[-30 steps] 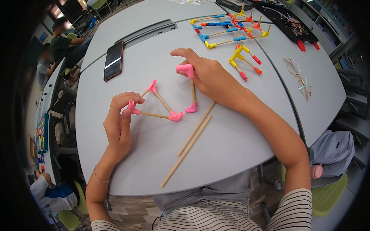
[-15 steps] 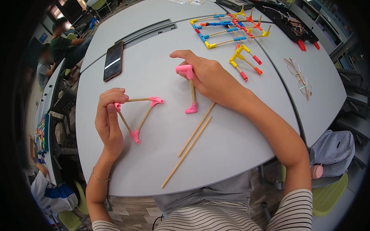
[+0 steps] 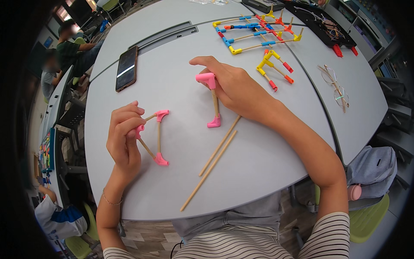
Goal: The person assembles a geometric structure using wooden sticks and pink plastic connectors. They insert sticks into the connectors to form a triangular frame, then extend it into a rectangular shape by adding more sticks and connectors.
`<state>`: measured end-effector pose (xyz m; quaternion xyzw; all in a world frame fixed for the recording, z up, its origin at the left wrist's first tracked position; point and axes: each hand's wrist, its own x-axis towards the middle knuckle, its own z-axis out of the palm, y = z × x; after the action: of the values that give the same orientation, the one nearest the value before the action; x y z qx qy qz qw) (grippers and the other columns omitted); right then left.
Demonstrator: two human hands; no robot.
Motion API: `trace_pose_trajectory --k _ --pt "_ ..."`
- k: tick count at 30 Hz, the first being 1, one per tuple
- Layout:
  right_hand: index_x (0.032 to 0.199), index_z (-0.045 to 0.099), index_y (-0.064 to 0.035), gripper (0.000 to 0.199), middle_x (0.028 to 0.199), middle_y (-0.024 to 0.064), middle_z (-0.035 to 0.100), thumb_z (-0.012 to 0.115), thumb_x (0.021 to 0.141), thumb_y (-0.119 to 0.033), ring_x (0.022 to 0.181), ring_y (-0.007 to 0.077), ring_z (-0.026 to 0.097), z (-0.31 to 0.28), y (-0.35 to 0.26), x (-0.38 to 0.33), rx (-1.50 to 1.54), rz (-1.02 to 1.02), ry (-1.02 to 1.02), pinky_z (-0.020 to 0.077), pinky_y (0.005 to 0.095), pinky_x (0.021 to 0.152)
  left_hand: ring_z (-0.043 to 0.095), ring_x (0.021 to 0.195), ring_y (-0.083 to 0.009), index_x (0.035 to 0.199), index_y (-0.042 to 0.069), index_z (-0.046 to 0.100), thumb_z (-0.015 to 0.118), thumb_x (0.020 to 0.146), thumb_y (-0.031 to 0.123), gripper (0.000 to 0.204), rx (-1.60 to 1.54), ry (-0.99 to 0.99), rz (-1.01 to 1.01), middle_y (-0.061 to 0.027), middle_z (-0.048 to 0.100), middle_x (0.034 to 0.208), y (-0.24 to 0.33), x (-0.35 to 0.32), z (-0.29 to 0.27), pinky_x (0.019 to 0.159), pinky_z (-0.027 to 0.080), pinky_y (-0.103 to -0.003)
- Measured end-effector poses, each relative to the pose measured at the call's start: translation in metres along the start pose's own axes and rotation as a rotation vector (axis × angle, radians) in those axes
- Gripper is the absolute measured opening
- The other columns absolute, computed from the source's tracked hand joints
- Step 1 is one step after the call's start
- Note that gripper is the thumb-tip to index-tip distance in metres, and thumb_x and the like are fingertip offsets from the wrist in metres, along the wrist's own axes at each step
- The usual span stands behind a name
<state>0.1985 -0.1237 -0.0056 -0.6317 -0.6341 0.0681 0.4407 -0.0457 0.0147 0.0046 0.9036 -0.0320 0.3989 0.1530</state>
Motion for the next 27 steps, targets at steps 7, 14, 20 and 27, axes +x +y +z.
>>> trace_pose_trajectory --k 7,14,20,27 --pt "0.141 0.047 -0.0138 0.049 0.106 0.0122 0.071 0.051 0.094 0.0 0.097 0.0261 0.069 -0.004 -0.004 -0.001 -0.025 0.059 -0.051 0.0533 0.0348 0.088 0.062 0.083 -0.0264 0.099 -0.002 0.06 0.051 0.101 0.009 0.015 -0.152 0.016 -0.011 -0.0131 0.063 0.092 0.002 -0.003 0.007 0.091 0.054 -0.049" --pt "0.141 0.047 -0.0135 0.048 0.105 0.0121 0.07 0.051 0.094 0.0 0.096 0.0258 0.069 -0.002 -0.001 -0.001 -0.027 0.019 -0.02 0.0529 0.0348 0.088 0.062 0.089 -0.0249 0.105 -0.001 0.055 0.03 0.109 0.028 0.039 -0.329 -0.059 -0.216 -0.0124 0.062 0.088 0.006 -0.01 0.013 0.099 0.048 -0.048" --pt "0.141 0.047 -0.0126 0.048 0.106 0.0132 0.068 0.052 0.095 0.0 0.099 0.0264 0.066 -0.001 -0.002 -0.001 -0.054 0.03 -0.035 0.0514 0.036 0.089 0.059 0.084 -0.024 0.114 -0.001 0.052 0.051 0.099 0.009 0.018 -0.4 -0.095 -0.209 -0.0122 0.06 0.101 0.004 -0.014 0.019 0.103 0.045 -0.046" --pt "0.14 0.047 -0.0108 0.046 0.11 0.016 0.067 0.052 0.096 -0.001 0.102 0.0287 0.065 -0.001 -0.003 -0.001 -0.105 0.045 -0.048 0.051 0.0369 0.09 0.059 0.085 -0.0229 0.121 0.001 0.049 0.058 0.09 0.001 0.033 -0.372 -0.189 -0.272 -0.0128 0.059 0.111 0.004 -0.013 0.019 0.106 0.042 -0.045"
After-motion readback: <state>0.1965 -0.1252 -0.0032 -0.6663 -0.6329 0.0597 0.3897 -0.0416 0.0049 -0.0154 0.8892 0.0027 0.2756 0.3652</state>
